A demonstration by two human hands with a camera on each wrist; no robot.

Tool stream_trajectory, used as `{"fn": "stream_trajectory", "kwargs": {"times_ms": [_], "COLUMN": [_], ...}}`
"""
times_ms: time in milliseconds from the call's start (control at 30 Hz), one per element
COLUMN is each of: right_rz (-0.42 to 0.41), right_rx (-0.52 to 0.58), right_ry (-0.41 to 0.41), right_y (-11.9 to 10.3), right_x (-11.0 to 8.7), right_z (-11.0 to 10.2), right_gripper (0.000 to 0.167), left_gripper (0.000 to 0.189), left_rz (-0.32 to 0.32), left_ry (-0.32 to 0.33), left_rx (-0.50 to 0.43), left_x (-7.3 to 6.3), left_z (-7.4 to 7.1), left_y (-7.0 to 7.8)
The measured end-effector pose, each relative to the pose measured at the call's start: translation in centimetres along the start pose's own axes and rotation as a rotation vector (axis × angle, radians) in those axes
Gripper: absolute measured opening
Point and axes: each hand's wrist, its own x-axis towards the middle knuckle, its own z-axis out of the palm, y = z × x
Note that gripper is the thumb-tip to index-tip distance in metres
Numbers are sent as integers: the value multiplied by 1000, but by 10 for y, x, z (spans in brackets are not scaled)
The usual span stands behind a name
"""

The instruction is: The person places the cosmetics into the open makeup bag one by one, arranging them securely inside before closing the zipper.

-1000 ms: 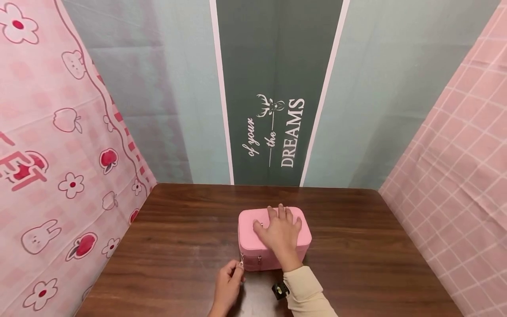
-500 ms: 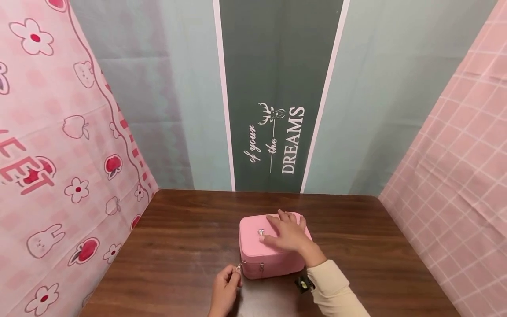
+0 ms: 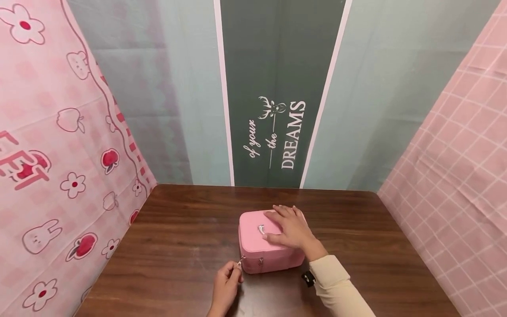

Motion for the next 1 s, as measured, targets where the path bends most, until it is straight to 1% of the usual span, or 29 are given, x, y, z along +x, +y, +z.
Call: {"fn": "stream_trajectory", "kwargs": {"times_ms": [100,200,267,367,433,500,600,633,700,767,833,900,933,1000], "right_rz": [56,147,216,312,351,374,389,393,395,394,375,341,321,281], "right_rx": [-35,-85,-109,-125,-133,-139,-141,-137,-129,-117,-93,-32,14,126], "right_ry": [40,80,88,90,102,113,114,108,97,89,95,109,117,137], "right_y": [-5,-15,-23,-34,-38,-40,-41,-41,-40,-40,-38,-34,-31,-23], "right_x": [0,0,-1,-2,-2,-2,-2,-2,-2,-3,-5,-9,-12,-20], "right_z": [0,3,6,9,10,10,9,9,8,8,8,4,2,-5], "right_gripper": [67,67,68,69,68,68,68,68,68,70,71,70,68,62], "left_gripper": [24,24,23,23,22,22,23,23,24,22,22,19,17,10], "left_rz": [13,18,24,8,3,2,-1,-5,-19,-41,-32,-21,-19,-11], "left_ry": [11,41,56,36,13,5,11,15,2,-15,-17,-4,14,70], "left_rx": [-5,-10,-13,-17,-21,-25,-24,-21,-30,-31,-18,22,40,76], "left_x": [2,6,7,6,5,4,4,4,6,6,7,6,6,6], "left_z": [2,6,9,15,19,23,26,27,29,28,29,30,31,33], "left_y": [3,7,10,14,16,17,16,13,1,-1,-10,-13,-12,-20]}}
